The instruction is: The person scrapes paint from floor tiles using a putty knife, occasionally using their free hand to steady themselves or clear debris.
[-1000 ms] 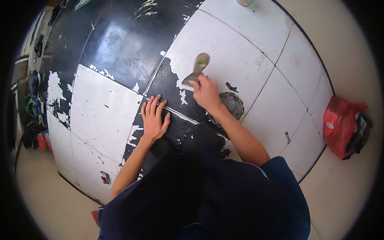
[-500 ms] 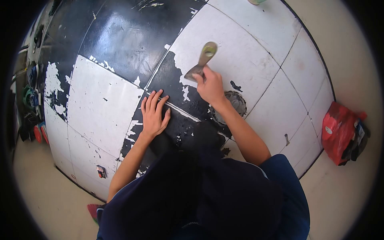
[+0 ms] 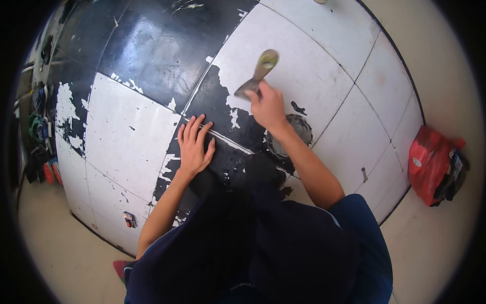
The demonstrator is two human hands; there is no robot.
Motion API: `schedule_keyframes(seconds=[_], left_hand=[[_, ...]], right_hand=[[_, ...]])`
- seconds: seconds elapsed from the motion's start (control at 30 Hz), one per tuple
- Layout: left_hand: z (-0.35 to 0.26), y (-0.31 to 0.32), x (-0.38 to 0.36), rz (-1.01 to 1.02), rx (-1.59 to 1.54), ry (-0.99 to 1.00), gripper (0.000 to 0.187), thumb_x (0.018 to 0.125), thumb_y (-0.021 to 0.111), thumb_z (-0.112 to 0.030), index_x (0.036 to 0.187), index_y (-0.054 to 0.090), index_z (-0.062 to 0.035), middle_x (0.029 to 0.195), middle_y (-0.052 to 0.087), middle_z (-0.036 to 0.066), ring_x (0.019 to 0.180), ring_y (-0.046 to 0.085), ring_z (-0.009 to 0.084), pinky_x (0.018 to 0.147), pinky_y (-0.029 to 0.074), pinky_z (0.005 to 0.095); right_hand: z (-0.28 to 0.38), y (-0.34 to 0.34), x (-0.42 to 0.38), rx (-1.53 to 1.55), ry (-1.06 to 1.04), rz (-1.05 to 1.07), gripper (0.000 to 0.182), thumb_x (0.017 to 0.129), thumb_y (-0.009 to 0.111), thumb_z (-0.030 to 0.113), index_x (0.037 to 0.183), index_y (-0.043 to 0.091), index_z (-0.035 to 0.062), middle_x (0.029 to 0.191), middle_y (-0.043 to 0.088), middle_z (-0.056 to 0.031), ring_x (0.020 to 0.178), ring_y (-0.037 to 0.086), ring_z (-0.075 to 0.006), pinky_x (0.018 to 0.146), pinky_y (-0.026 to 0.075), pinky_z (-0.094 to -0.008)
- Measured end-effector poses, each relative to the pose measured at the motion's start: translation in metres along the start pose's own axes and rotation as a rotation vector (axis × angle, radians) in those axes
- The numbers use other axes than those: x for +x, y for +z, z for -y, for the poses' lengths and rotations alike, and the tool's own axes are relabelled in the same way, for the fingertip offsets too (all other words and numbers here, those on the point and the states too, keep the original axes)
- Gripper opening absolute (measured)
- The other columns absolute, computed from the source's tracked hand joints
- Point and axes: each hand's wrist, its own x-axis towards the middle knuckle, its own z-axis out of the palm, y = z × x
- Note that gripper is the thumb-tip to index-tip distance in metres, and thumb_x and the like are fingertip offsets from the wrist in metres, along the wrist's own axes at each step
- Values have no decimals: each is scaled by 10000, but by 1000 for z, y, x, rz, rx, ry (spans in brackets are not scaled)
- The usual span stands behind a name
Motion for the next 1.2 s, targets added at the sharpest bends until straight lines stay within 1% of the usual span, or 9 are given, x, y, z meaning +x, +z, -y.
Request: schedule_keyframes(seconds=[0.13, 0.27, 0.4, 0.43, 0.53, 0.9, 1.0, 1.13, 1.2], left_hand=[[2, 0, 2, -10, 16, 23, 475, 881, 656, -220, 1343, 602, -122, 1519, 479, 98, 1439, 382, 298, 1197, 196, 506], [0, 0, -1, -10, -3, 3, 470, 884, 655, -215, 1341, 604, -122, 1518, 480, 98, 1440, 383, 298, 1198, 195, 503], [1, -1, 1, -4, 6, 16, 467, 883, 655, -208, 1339, 605, -121, 1515, 484, 98, 1439, 386, 297, 1198, 198, 502], [1, 0, 1, -9, 5, 17, 467, 882, 656, -208, 1338, 606, -122, 1515, 484, 98, 1438, 387, 297, 1198, 199, 502], [0, 1, -1, -10, 2, 9, 467, 881, 657, -209, 1337, 606, -121, 1515, 484, 97, 1437, 389, 297, 1197, 200, 502], [2, -1, 2, 16, 5, 16, 475, 893, 649, -214, 1355, 591, -120, 1524, 468, 101, 1451, 362, 306, 1205, 184, 499], [1, 3, -1, 7, -5, 5, 474, 893, 649, -214, 1354, 592, -119, 1525, 468, 100, 1451, 363, 305, 1205, 184, 501], [2, -1, 1, 11, 9, 15, 475, 893, 655, -212, 1354, 591, -120, 1521, 471, 100, 1450, 366, 304, 1204, 185, 505], [2, 2, 0, -3, 1, 15, 476, 892, 656, -211, 1355, 590, -120, 1520, 472, 101, 1450, 366, 303, 1204, 184, 505]], right_hand=[[3, -5, -7, -116, -222, 161, 137, 916, 693, 93, 941, 654, -36, 777, 697, -191, 649, 666, -325, 604, 506, -369], [2, -5, 0, -21, -28, 23, 121, 913, 682, 79, 933, 638, -32, 781, 671, -207, 693, 668, -380, 621, 505, -409], [-2, -3, -6, -173, -404, 20, 115, 926, 663, 73, 960, 634, -33, 780, 668, -207, 695, 667, -381, 621, 508, -414], [1, -11, -1, -187, -222, 67, 107, 921, 616, 74, 976, 587, -14, 853, 661, -255, 855, 637, -490, 735, 512, -522], [7, -13, 1, -72, 80, 176, 112, 915, 601, 62, 988, 564, -14, 914, 652, -276, 899, 630, -489, 751, 500, -545], [6, 3, -3, -196, -491, 62, 116, 914, 631, 29, 994, 575, -34, 812, 687, -225, 740, 664, -452, 635, 530, -441], [11, -4, 7, -133, -120, 62, 113, 913, 629, 28, 994, 587, -38, 877, 697, -229, 792, 672, -448, 688, 547, -446], [0, 7, -7, -174, -429, 64, 82, 923, 622, 38, 978, 601, -19, 872, 698, -231, 800, 687, -435, 693, 549, -451], [10, -3, 7, -121, -167, 82, 69, 934, 598, 29, 988, 607, -12, 903, 698, -232, 836, 680, -443, 723, 550, -455]])
